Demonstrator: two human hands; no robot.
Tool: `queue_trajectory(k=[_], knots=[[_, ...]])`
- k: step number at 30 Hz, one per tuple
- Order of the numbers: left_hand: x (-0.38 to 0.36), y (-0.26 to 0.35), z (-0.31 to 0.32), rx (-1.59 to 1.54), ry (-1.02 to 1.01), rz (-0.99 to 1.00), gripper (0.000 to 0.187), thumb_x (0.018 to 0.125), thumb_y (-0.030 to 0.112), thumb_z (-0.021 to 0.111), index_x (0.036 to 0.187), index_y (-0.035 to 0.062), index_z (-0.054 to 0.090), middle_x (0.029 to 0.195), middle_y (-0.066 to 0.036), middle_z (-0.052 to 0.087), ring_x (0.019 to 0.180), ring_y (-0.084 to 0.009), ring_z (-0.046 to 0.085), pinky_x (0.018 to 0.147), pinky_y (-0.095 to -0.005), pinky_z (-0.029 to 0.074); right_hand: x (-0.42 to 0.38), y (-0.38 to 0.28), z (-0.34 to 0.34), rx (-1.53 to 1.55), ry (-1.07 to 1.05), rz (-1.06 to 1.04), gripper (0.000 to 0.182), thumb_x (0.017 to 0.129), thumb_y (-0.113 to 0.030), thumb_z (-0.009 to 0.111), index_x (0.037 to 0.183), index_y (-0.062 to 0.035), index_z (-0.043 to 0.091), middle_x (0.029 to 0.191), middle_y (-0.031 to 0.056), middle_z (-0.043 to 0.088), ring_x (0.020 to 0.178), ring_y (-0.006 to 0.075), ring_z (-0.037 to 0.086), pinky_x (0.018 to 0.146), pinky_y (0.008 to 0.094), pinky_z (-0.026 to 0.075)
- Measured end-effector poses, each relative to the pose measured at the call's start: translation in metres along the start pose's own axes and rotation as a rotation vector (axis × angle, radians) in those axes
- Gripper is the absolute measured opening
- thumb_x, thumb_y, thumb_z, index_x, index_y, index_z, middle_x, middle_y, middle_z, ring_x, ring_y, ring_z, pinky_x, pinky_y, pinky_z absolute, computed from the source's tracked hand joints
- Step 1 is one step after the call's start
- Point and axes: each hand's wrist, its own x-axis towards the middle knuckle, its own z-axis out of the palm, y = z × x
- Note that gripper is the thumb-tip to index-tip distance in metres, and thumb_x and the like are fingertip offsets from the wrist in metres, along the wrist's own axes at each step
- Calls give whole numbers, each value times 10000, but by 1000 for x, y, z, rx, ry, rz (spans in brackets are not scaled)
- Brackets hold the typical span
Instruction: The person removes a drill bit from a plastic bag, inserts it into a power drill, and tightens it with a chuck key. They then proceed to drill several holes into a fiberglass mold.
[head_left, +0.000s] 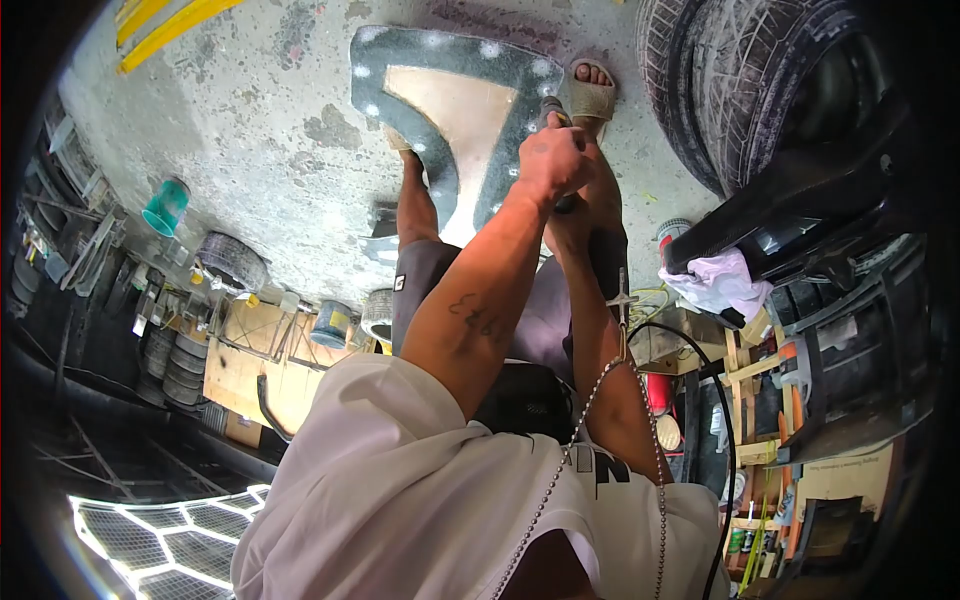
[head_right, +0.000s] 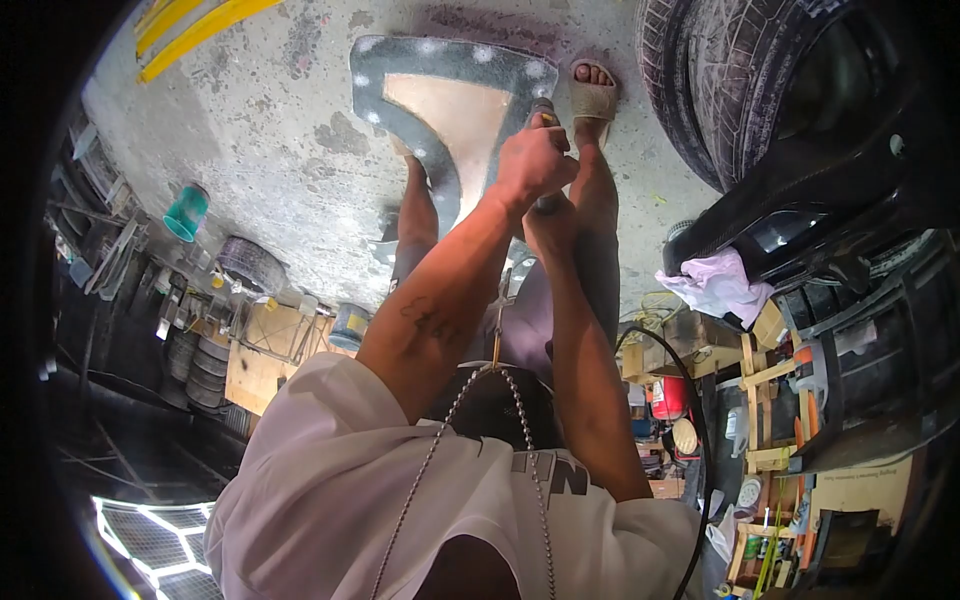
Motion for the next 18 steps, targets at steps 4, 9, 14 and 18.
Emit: queue_trajectory(k=[4, 9, 14, 18], knots=[[4, -2, 1, 6, -35, -10, 320, 724, 215, 667, 1030, 177, 750, 1200, -252, 638, 1009, -416, 694, 884, -468, 561, 0, 2, 2, 104, 20, 2, 241, 828, -83, 733, 1042, 12, 679, 880, 106, 731, 839, 192, 720, 727, 332, 526], [3, -2, 4, 51, 10, -13, 295, 750, 291, 707, 1003, 151, 764, 1147, -172, 693, 1025, -370, 686, 905, -444, 556, 0, -3, -2, 2, -8, 28, 225, 841, -96, 717, 1036, 6, 675, 879, 117, 730, 842, 194, 722, 726, 346, 525], [3, -5, 5, 22, 4, -8, 290, 749, 289, 709, 1000, 155, 765, 1194, -172, 665, 1031, -375, 681, 909, -446, 555, 8, 40, 12, 187, -3, -41, 218, 842, -99, 720, 1028, 0, 666, 862, 114, 723, 826, 195, 717, 721, 351, 522], [2, -5, 7, 23, 15, -8, 284, 754, 285, 708, 1000, 155, 762, 1192, -167, 665, 1036, -373, 679, 905, -449, 554, 4, 27, 10, 199, 37, -93, 231, 823, -89, 739, 1024, -5, 661, 849, 108, 720, 818, 199, 716, 718, 350, 523]])
